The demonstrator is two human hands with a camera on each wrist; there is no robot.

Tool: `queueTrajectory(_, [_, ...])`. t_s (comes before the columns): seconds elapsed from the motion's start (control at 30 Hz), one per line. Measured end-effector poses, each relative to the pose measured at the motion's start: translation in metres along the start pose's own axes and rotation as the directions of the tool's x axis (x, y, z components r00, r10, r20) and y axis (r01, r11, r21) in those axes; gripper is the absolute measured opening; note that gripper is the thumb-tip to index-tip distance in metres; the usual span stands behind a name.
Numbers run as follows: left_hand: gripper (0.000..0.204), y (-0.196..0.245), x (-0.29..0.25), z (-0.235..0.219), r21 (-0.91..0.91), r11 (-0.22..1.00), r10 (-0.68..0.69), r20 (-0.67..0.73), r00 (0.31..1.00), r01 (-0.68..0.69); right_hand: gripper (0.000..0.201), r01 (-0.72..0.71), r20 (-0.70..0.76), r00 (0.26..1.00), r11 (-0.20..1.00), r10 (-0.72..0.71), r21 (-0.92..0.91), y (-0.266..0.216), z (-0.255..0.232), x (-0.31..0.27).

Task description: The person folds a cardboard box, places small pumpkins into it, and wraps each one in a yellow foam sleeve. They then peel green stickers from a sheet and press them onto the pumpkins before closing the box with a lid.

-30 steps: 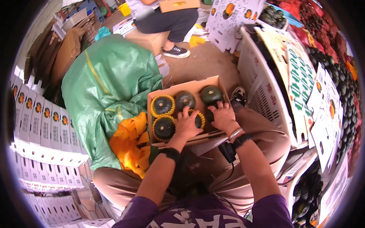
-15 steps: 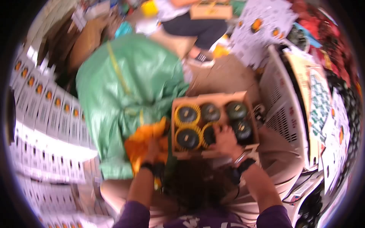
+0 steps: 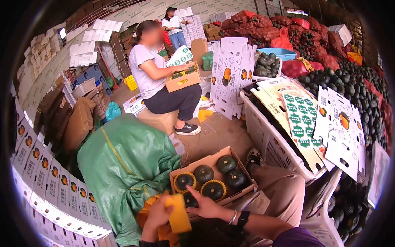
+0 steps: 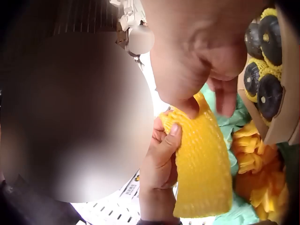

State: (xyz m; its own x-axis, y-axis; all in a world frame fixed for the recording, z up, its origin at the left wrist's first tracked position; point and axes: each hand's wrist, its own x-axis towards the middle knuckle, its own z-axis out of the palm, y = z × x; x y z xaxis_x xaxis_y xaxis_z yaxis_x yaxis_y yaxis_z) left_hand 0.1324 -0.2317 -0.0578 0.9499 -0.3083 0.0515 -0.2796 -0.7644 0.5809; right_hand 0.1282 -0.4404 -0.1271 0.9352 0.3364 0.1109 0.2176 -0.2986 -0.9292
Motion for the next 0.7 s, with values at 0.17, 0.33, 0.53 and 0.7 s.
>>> queueTrajectory(0.17, [0.026,0.033,-0.04,0.02,-0.279,0.96,-0.023,-0.055,0.998,0.007,0.032,-0.254,0.584,0.81,0.934,0.063,0.251,-0.027,-0.022,-0.024])
queueTrajectory(0.33, [0.021,-0.012,-0.033,0.046,-0.624,0.729,0.017,0.427,0.904,0.281,0.016,-0.132,0.075,0.991,0.659,0.114,0.741,0.011,-0.027,-0.024])
queueTrajectory(0.53, [0.014,-0.025,-0.024,0.061,-0.191,0.982,-0.065,-0.295,0.953,0.008,0.02,0.073,-0.114,0.989,0.978,-0.097,-0.198,-0.021,-0.023,-0.03])
queueTrajectory(0.7, [0.029,-0.02,-0.023,0.087,-0.916,0.277,-0.073,0.282,0.957,0.291,0.023,0.2,0.15,0.977,0.894,-0.151,-0.401,0.028,-0.005,0.013])
